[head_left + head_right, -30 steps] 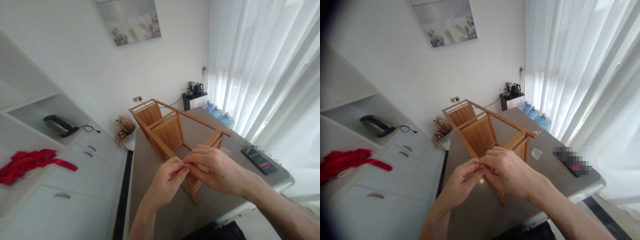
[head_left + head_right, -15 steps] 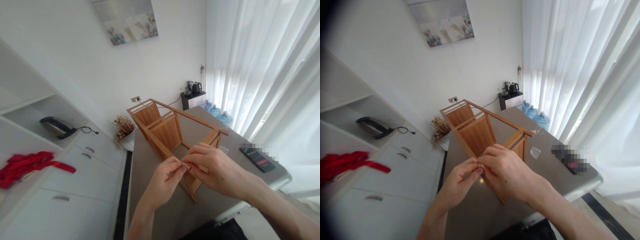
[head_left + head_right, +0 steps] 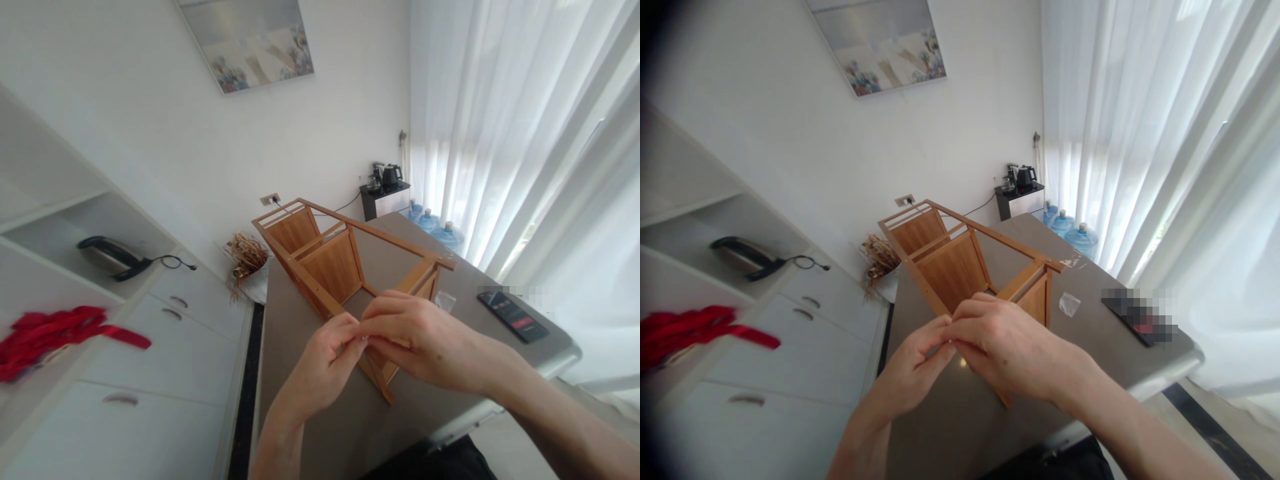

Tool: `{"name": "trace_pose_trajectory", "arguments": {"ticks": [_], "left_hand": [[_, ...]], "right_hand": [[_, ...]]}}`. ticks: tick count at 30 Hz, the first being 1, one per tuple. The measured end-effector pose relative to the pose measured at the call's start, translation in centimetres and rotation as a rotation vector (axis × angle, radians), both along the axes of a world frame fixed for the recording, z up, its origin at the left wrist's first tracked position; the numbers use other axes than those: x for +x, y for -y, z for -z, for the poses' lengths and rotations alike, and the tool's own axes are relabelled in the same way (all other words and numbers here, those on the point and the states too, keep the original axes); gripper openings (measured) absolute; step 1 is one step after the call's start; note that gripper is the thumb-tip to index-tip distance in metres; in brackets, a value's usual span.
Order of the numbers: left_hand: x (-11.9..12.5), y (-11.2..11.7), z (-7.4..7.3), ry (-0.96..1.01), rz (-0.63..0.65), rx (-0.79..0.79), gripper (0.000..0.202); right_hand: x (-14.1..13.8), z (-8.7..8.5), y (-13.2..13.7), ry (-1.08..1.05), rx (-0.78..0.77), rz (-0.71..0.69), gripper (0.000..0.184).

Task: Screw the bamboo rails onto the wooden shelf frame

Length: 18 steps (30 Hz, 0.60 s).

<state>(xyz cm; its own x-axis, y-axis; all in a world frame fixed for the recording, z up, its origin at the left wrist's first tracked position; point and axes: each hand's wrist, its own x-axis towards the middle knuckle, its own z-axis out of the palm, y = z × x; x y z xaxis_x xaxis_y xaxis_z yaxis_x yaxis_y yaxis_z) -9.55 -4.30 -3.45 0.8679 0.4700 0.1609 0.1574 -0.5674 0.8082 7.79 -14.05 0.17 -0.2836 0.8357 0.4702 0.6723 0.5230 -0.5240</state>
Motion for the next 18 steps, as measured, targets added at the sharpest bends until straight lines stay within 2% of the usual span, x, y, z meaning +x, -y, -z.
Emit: {"name": "trace_pose_trajectory", "arguments": {"ticks": [4, 10, 18], "left_hand": [[0.0, 0.1, 0.0, 0.001, -0.005, 0.013, 0.023], [0.2, 0.1, 0.2, 0.013, -0.038, 0.03, 0.022], [0.2, 0.3, 0.4, 0.037, -0.07, 0.063, 0.021]], "right_hand": [[0.1, 0.1, -0.6, 0.027, 0.05, 0.051, 0.018], [-0.4, 0.5, -1.3, 0.079, 0.015, 0.103, 0.015], [-1.5, 1.0, -2.1, 0.028, 0.023, 0.176, 0.011]]}}
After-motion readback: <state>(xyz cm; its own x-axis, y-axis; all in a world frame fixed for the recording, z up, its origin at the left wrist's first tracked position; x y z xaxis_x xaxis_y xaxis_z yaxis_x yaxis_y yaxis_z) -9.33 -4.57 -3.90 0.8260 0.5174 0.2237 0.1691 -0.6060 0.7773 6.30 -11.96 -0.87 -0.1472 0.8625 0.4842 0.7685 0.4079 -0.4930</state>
